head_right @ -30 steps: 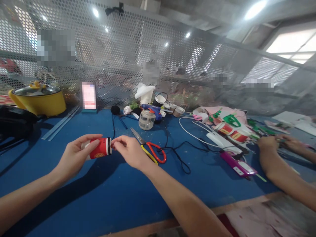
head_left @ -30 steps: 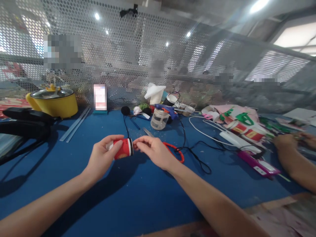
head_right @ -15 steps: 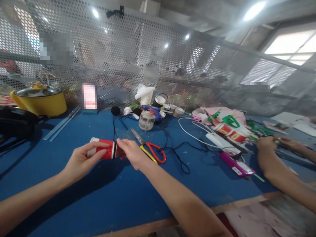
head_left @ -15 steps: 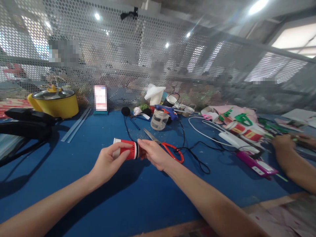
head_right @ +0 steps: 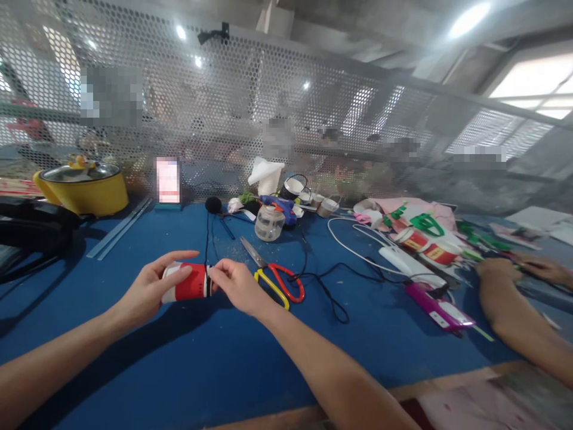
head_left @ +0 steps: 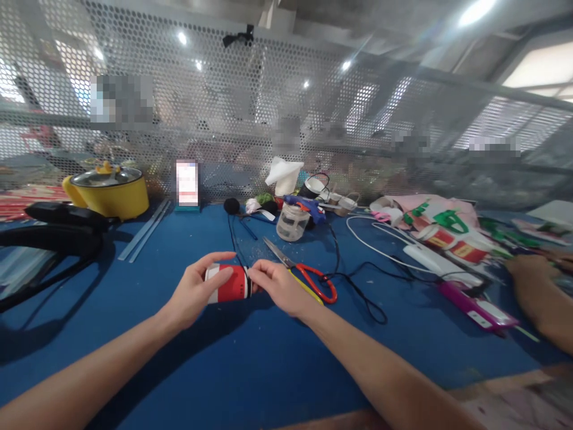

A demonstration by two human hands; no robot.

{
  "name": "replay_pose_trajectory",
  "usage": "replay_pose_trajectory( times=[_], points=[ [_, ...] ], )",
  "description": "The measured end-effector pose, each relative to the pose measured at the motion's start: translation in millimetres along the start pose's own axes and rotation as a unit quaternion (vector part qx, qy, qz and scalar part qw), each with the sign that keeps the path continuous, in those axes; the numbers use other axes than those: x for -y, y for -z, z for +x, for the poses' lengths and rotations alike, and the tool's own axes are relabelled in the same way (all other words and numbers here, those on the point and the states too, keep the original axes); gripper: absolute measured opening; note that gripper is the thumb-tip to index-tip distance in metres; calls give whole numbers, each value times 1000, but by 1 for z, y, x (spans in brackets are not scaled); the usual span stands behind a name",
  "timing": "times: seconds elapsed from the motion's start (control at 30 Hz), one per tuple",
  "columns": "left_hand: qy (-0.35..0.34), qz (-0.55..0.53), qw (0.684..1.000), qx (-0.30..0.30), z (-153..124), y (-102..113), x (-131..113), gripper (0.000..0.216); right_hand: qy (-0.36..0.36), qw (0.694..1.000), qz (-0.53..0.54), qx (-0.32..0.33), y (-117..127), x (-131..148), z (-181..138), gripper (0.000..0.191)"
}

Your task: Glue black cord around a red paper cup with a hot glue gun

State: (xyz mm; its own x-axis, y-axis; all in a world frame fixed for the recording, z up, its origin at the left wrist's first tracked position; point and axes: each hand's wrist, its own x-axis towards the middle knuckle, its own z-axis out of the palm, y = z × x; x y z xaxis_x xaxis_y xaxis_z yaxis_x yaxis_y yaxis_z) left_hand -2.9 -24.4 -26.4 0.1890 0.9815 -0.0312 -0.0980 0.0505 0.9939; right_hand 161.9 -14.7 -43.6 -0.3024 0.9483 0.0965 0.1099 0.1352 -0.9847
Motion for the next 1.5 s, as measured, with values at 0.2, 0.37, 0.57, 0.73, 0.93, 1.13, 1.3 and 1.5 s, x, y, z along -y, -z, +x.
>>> replay_pose_trajectory(
  times=[0.2,0.37,0.57,0.73,0.93,1.13,1.3,1.5],
  points=[
    [-43,74,996,2,-2,2,2,28,59,994,-61,-65,5,1,3,27],
    [-57,100,993,18,-2,1,3,19,62,996,-27,54,1,3,-2,35],
    [-47,145,988,20,-1,0,7,14,91,990,-80,67,-3,5,-6,36],
    [-37,167,985,-8,2,3,10,19,101,976,-189,-44,24,28,4,23],
    [-80,244,966,-36,6,8,7,18,67,919,-236,-310,119,58,42,18],
    [-105,321,941,-38,5,10,4,20,-179,952,-140,-204,157,38,73,51],
    [-121,333,935,-29,4,11,4,20,-200,967,-28,-155,149,23,77,34],
    [-131,332,933,-42,3,9,0,17,-87,966,-36,-241,136,12,76,23]
  ],
)
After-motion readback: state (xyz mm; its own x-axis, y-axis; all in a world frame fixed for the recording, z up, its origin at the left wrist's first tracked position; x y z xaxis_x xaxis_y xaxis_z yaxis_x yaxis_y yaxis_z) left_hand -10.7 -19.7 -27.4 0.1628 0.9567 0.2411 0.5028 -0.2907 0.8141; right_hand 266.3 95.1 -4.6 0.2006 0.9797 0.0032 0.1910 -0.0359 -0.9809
